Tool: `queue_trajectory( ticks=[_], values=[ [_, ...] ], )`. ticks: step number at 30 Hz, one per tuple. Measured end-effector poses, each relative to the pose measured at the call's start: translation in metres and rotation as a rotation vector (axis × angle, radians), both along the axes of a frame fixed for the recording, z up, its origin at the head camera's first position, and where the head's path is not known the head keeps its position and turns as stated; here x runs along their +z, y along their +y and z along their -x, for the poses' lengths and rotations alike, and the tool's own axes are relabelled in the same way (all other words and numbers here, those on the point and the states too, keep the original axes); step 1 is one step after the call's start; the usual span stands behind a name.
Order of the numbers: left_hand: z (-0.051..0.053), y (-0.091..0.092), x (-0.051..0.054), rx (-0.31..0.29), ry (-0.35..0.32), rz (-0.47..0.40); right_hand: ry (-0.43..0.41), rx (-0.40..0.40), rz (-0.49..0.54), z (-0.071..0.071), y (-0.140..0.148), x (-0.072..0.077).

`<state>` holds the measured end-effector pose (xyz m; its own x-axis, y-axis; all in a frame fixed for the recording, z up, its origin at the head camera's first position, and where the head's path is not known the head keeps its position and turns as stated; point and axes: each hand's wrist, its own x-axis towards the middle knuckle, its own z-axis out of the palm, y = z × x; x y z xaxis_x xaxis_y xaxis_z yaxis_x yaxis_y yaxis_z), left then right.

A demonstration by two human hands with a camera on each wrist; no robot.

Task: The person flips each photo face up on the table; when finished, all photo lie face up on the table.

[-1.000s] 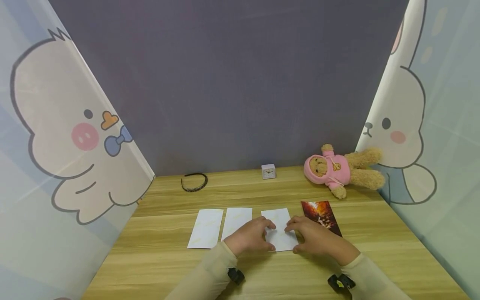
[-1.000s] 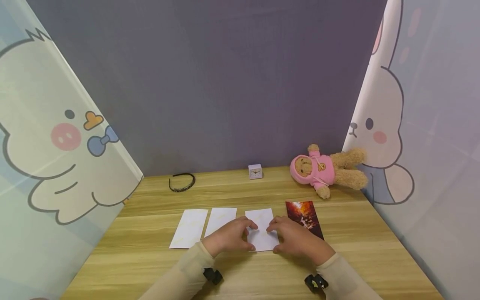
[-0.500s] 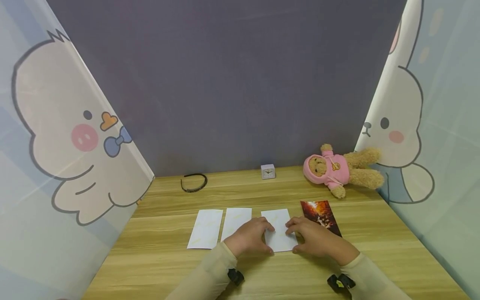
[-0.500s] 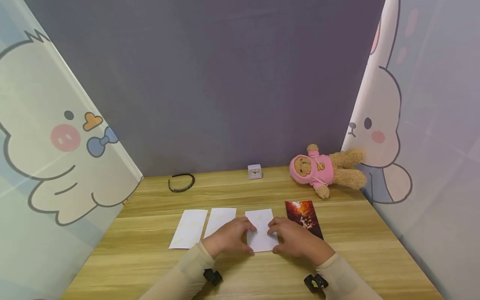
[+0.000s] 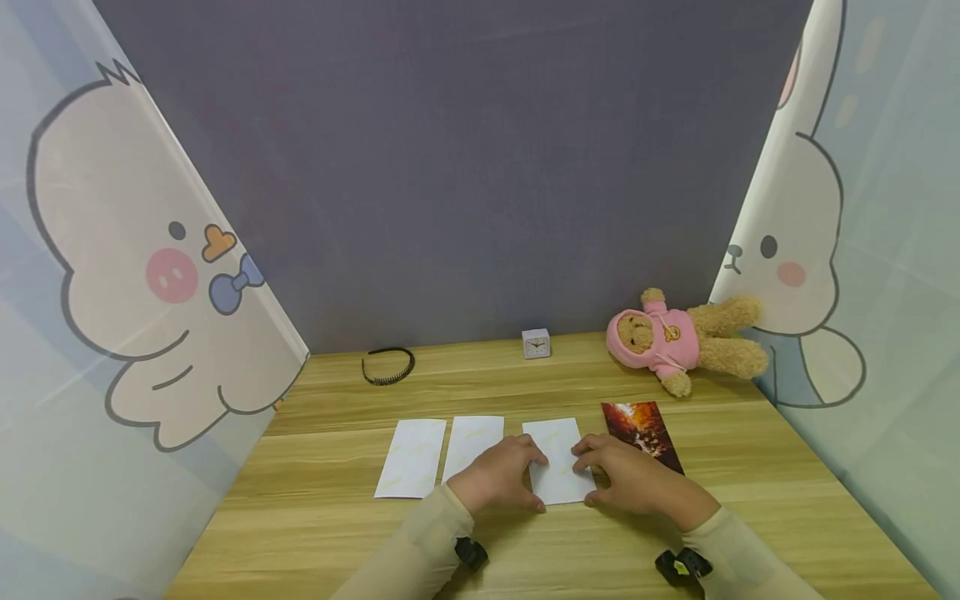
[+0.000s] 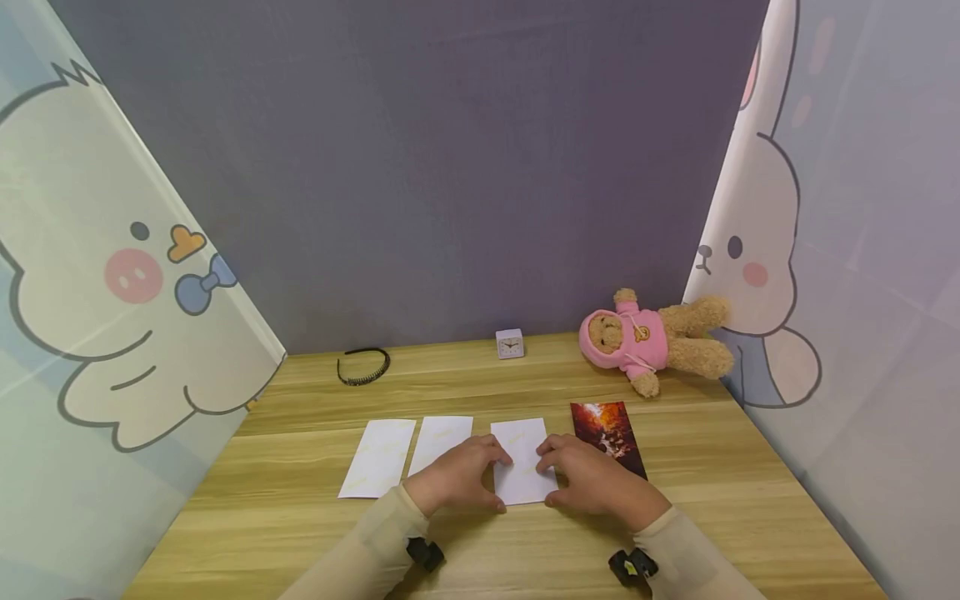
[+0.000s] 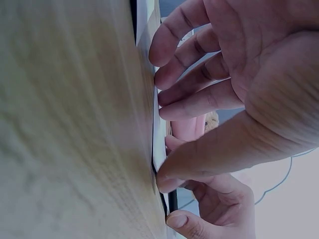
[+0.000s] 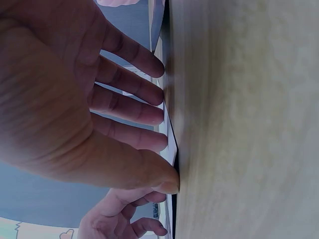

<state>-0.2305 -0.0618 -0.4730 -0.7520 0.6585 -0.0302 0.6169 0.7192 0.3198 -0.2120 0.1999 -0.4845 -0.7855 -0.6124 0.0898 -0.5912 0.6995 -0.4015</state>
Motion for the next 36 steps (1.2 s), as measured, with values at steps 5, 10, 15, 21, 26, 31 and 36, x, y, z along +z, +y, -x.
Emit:
queue_trajectory(
  ticks=[5, 10, 15, 21, 26, 31, 36],
  values=[
    [0.0007, -0.0005, -0.0009, 0.003, -0.001, 0.006, -0.009, 0.001, 0.014, -0.0006, 0.0007, 0.0000],
    [0.0007, -0.0006, 0.0010, -0.003, 0.007, 0.006, -0.018, 0.005, 0.030, -0.0009, 0.0012, 0.0004],
    [0.0010, -0.0017, 0.0019, -0.008, 0.011, 0.002, -0.012, 0.013, 0.038, -0.0004, 0.0014, 0.0005],
    [-0.0003, -0.0024, 0.0018, -0.013, 0.024, 0.018, -0.036, 0.009, 0.048, -0.0013, 0.0027, 0.0023],
    [-0.0010, -0.0029, 0.0020, -0.012, 0.009, 0.017, -0.063, 0.012, 0.061, -0.0019, 0.0038, 0.0046],
    [-0.0008, -0.0048, 0.0025, -0.013, -0.038, -0.029, -0.066, 0.023, 0.079, -0.0024, 0.0042, 0.0065],
    [-0.0001, -0.0058, 0.0041, -0.010, -0.062, -0.049, -0.052, 0.031, 0.094, -0.0030, 0.0053, 0.0074]
  ],
)
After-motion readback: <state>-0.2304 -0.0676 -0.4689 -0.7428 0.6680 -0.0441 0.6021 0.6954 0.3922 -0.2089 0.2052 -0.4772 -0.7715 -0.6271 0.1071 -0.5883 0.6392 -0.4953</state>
